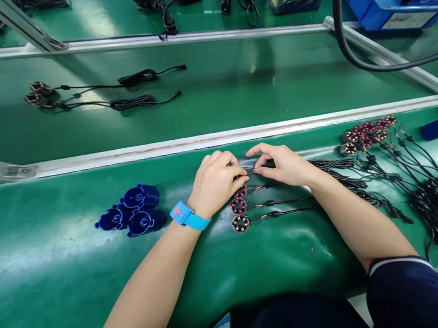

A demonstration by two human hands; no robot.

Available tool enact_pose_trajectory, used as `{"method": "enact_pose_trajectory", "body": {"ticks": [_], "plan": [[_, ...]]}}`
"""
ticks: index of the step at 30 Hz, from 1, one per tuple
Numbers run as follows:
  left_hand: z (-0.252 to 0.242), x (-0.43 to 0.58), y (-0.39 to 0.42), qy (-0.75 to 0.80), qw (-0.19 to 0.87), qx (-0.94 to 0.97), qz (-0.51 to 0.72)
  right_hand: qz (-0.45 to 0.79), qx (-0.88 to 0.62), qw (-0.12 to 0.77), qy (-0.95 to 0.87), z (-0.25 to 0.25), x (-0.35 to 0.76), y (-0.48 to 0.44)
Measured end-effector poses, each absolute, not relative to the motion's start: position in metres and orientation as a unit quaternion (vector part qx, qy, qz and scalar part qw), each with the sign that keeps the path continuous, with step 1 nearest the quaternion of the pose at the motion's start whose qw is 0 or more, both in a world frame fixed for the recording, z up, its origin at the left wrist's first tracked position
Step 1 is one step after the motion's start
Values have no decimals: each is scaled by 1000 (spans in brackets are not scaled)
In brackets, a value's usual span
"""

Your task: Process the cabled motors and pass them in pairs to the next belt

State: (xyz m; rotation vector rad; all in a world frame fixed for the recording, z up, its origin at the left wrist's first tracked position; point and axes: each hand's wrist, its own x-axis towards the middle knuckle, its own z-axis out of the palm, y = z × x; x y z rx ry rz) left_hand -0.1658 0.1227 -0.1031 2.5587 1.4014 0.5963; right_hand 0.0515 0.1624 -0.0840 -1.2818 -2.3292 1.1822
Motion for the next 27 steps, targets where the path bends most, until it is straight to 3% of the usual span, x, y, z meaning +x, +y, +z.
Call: {"method": "enact_pose_trajectory", "body": {"ticks": [9, 19, 27], "plan": [[-107, -166, 125, 503, 151, 814, 249, 401, -436, 114, -797, -84, 53, 162], [-115, -168, 133, 493, 244, 806, 218, 398, -440, 103, -799, -83, 52, 162], [-107, -167, 133, 499, 251, 792, 245, 350, -434, 102, -824, -75, 54, 158]]}}
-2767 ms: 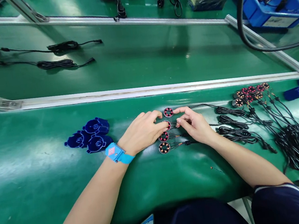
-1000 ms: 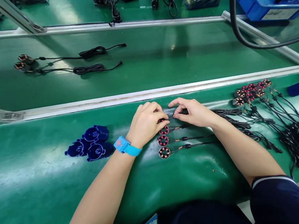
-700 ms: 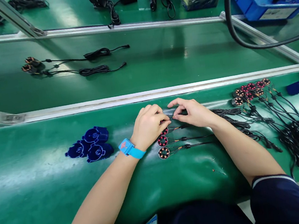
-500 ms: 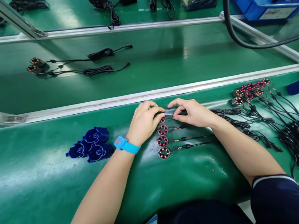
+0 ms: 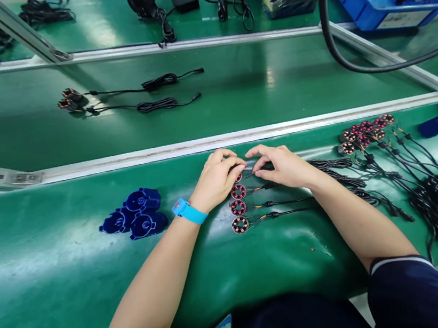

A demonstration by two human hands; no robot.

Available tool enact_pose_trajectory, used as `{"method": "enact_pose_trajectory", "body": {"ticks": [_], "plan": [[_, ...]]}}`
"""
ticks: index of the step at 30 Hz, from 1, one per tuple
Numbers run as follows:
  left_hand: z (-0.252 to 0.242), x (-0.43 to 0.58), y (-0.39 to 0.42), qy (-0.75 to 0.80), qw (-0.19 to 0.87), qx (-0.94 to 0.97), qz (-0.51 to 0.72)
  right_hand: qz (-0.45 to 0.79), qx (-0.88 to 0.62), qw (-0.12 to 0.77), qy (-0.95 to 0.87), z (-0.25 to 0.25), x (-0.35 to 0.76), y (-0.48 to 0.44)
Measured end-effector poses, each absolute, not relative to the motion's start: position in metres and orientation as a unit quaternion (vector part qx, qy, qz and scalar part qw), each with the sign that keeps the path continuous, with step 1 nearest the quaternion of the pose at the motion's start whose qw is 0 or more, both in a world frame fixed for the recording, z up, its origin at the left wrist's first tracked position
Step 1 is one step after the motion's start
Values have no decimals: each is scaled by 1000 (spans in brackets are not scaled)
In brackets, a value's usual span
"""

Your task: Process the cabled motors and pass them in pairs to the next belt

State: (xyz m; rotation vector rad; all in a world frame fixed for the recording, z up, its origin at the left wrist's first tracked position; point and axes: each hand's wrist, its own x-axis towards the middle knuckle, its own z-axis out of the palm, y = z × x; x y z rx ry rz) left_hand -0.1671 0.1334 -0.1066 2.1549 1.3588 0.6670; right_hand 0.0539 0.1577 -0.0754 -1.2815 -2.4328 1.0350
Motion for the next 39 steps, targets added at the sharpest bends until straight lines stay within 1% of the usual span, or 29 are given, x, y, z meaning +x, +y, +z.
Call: {"method": "enact_pose_trajectory", "body": {"ticks": [2, 4, 7, 9, 11, 16, 26, 30, 33, 36, 39], "plan": [[-97, -173, 131, 499, 235, 795, 254, 266, -441, 114, -850, -60, 67, 153], [-87, -179, 128, 488, 216, 813, 230, 168, -452, 118, -868, -42, 90, 148], [-78, -185, 122, 466, 192, 849, 160, 90, -472, 65, -874, -29, 136, 141], [-79, -184, 119, 459, 175, 862, 126, 89, -486, 22, -869, -36, 166, 137], [-81, -182, 118, 456, 161, 868, 109, 109, -496, 7, -861, -51, 189, 131], [-86, -180, 118, 459, 133, 873, 100, 143, -525, 41, -838, -81, 211, 113], [-83, -183, 117, 463, 164, 865, 100, 214, -589, 71, -776, -71, 227, 89], [-84, -185, 117, 461, 177, 863, 104, 175, -611, 94, -766, -75, 231, 89], [-83, -186, 117, 460, 189, 861, 104, 96, -607, 122, -779, -81, 235, 92], [-83, -185, 118, 456, 190, 863, 101, 33, -598, 120, -792, -86, 240, 94], [-83, -184, 118, 453, 184, 866, 103, 55, -595, 115, -794, -86, 243, 92]]}}
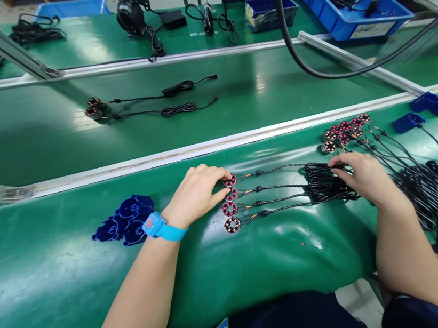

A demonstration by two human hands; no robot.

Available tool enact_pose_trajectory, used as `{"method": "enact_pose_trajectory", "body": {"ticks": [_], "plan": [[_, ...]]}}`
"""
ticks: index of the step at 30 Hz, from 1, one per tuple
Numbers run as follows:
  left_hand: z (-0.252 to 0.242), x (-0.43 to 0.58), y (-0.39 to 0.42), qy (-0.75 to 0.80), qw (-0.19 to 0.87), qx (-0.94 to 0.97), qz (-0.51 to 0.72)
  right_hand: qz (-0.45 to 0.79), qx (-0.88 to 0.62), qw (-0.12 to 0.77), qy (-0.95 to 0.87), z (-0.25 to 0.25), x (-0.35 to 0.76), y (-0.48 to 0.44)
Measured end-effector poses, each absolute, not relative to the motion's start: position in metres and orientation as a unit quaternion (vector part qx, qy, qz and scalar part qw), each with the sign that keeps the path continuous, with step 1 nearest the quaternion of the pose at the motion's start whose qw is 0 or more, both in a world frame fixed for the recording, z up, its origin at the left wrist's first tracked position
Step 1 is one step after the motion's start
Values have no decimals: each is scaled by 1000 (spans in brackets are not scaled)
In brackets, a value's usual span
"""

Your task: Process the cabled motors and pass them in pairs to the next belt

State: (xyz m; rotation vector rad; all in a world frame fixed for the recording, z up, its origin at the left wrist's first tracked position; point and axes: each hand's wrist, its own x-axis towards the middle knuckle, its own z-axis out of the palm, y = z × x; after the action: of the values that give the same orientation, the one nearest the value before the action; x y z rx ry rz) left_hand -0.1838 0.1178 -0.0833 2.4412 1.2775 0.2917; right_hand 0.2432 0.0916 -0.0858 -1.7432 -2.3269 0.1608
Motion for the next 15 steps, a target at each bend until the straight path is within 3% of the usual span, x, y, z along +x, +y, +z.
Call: {"method": "enact_pose_trajectory", "body": {"ticks": [5, 11, 15], "plan": [[-86, -179, 118, 456, 170, 866, 116, 118, -613, 106, -774, -81, 246, 86], [-87, -173, 118, 459, 142, 868, 125, 93, -584, 133, -795, -83, 246, 87], [-86, -174, 116, 463, 187, 848, 179, 62, -604, 157, -779, -78, 240, 86]]}}
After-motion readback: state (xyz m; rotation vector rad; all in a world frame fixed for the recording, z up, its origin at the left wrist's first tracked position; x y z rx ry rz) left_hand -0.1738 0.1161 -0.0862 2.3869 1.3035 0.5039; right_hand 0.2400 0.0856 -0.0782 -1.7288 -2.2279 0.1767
